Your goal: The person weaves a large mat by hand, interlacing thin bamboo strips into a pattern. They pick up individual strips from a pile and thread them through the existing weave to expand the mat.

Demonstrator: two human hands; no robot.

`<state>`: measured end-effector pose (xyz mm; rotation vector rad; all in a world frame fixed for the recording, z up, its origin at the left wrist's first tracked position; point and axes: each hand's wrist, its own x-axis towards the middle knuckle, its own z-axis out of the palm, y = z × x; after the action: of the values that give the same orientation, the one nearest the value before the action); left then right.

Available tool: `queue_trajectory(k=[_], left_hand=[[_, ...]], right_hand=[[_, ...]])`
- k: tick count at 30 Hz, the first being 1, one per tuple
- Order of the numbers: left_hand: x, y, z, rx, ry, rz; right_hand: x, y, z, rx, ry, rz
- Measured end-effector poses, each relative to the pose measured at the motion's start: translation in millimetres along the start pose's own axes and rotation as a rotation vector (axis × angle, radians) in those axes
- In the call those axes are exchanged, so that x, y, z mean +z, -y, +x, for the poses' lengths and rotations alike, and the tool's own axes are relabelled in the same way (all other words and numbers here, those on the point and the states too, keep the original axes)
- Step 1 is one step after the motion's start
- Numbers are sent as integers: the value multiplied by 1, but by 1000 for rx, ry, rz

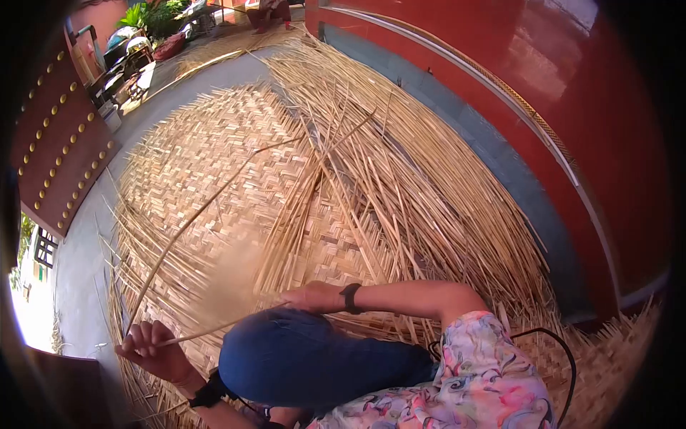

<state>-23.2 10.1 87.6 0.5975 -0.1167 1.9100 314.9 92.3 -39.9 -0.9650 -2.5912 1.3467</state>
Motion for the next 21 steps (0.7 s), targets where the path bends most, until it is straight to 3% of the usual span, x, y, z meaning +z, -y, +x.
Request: queue_trajectory(k=[2, 4, 6, 8, 9, 11, 13, 15, 16, 17, 20, 21], left_hand=[[11, -50, -8, 303, -32, 27], [51, -51, -4, 403, 83, 247], [51, -79, -16, 389, -81, 115], [11, -103, -35, 222, -115, 79], [-4, -106, -42, 133, -237, 152], [-47, -119, -67, 68, -509, 228], [-70, -133, -91, 182, -863, 225], [-101, -156, -123, 175, -913, 202], [-100, -151, -131, 171, -1016, 398], [-99, -142, -135, 153, -990, 471], [-91, -89, -121, 137, -924, 529], [-84, -69, -112, 136, -903, 522]], right_hand=[[-12, -25, -8, 9, -116, -115], [-45, -25, -13, 73, -218, -58], [-79, -26, -10, -82, -411, -490], [-123, -27, -14, -80, -375, -920], [-149, -18, -17, 17, -329, -901], [-202, -12, -22, -23, -505, -1058], [-257, 24, -28, -67, -721, -1184], [-322, 34, -35, 10, -845, -1327], [-346, 41, -39, 87, -849, -1417], [-373, 28, -37, 137, -879, -1606], [-344, 91, -3, -55, -753, -1461], [-319, 120, 15, -228, -649, -1312]])
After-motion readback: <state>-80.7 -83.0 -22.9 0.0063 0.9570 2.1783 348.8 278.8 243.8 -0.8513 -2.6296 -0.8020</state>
